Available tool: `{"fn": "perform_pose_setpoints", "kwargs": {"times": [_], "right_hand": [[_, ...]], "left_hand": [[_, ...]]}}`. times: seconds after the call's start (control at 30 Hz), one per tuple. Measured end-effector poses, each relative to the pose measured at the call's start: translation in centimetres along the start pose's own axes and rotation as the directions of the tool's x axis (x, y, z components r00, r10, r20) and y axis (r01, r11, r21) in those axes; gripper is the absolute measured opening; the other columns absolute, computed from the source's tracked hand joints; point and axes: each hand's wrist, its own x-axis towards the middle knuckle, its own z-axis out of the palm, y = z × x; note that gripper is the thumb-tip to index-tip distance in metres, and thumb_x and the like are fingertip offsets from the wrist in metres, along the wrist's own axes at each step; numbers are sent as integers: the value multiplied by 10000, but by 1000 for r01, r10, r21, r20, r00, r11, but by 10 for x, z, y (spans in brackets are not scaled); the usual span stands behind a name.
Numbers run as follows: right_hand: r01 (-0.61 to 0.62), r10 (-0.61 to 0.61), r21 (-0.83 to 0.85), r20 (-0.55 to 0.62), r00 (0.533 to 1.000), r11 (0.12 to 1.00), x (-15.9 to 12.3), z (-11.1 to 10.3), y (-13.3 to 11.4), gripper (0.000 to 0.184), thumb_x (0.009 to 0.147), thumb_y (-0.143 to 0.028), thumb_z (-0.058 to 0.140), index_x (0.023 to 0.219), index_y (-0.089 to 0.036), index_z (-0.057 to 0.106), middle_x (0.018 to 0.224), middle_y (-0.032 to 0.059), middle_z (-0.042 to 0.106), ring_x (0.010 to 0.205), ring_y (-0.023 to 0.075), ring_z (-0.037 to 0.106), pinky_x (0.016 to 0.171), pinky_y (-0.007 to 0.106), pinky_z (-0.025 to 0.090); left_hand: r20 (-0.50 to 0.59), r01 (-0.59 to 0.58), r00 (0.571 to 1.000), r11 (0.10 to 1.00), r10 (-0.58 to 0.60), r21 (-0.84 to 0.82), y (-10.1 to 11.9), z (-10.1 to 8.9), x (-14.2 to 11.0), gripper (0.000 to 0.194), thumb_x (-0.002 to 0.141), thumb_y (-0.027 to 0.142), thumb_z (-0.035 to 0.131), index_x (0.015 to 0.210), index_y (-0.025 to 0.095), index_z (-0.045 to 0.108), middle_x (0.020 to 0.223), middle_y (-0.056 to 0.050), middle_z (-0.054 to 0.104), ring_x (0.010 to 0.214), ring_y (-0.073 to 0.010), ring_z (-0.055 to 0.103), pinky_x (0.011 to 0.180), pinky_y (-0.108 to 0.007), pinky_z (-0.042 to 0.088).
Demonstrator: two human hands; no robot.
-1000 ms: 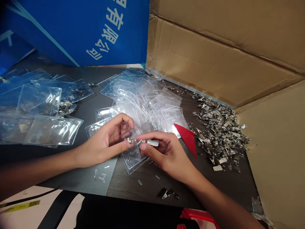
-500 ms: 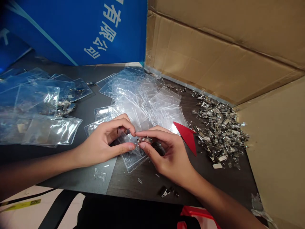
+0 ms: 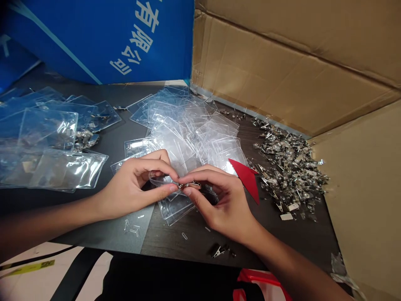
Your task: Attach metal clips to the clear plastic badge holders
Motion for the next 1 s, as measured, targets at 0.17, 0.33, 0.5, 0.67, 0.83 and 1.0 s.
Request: {"fn": "perform_pose_setpoints", "kwargs": {"times": [0.17, 0.33, 0.5, 0.67, 0.83, 1.0], "right_hand": [[23, -23, -33, 8, 1000, 999, 1, 2, -1, 194, 937, -162, 863, 1097, -273, 858, 1028, 53, 850, 942, 216, 784, 832, 385, 648], [95, -95, -101, 11, 995, 990, -1, 3, 0, 270, 845, -136, 944, 1055, -271, 840, 998, 41, 848, 915, 220, 784, 851, 401, 641], [94, -95, -151, 1, 995, 984, -2, 3, -2, 161, 953, -144, 826, 1062, -263, 825, 1007, 58, 847, 917, 223, 789, 862, 416, 642], [94, -91, -133, 25, 996, 987, 0, 2, -5, 155, 956, -126, 783, 1029, -259, 814, 976, 56, 836, 901, 228, 783, 847, 418, 641], [84, -78, -116, 57, 995, 990, -2, 2, -9, 173, 946, -95, 756, 1005, -256, 779, 963, 51, 805, 900, 225, 761, 845, 419, 623], [76, -69, -96, 76, 995, 992, -1, -2, -9, 139, 975, -111, 751, 1007, -246, 762, 967, 46, 798, 908, 212, 754, 848, 404, 607]], "left_hand": [[-10, -11, 1000, 999, 12, 46, 2, 0, -1, 62, 897, 173, 777, 888, 181, 839, 799, -8, 606, 734, -139, 588, 657, -277, 447], [-24, -90, 995, 989, 94, 119, 4, 3, -3, 58, 876, 132, 799, 876, 187, 818, 778, 17, 613, 664, -107, 557, 607, -254, 412], [-27, -148, 988, 974, 155, 170, 2, 4, -4, 71, 883, 112, 811, 884, 184, 815, 790, 16, 625, 673, -101, 564, 614, -244, 419], [-9, -146, 989, 974, 150, 170, 2, 4, -5, 67, 877, 130, 832, 897, 194, 826, 799, 8, 628, 684, -109, 568, 625, -247, 435], [1, -191, 981, 968, 193, 164, 3, 4, -4, 78, 877, 128, 859, 896, 196, 826, 786, 16, 616, 677, -104, 561, 610, -236, 424], [-1, -225, 974, 960, 228, 167, 3, 5, -4, 108, 870, 91, 869, 908, 178, 818, 792, 27, 605, 688, -87, 571, 611, -218, 415]]}}
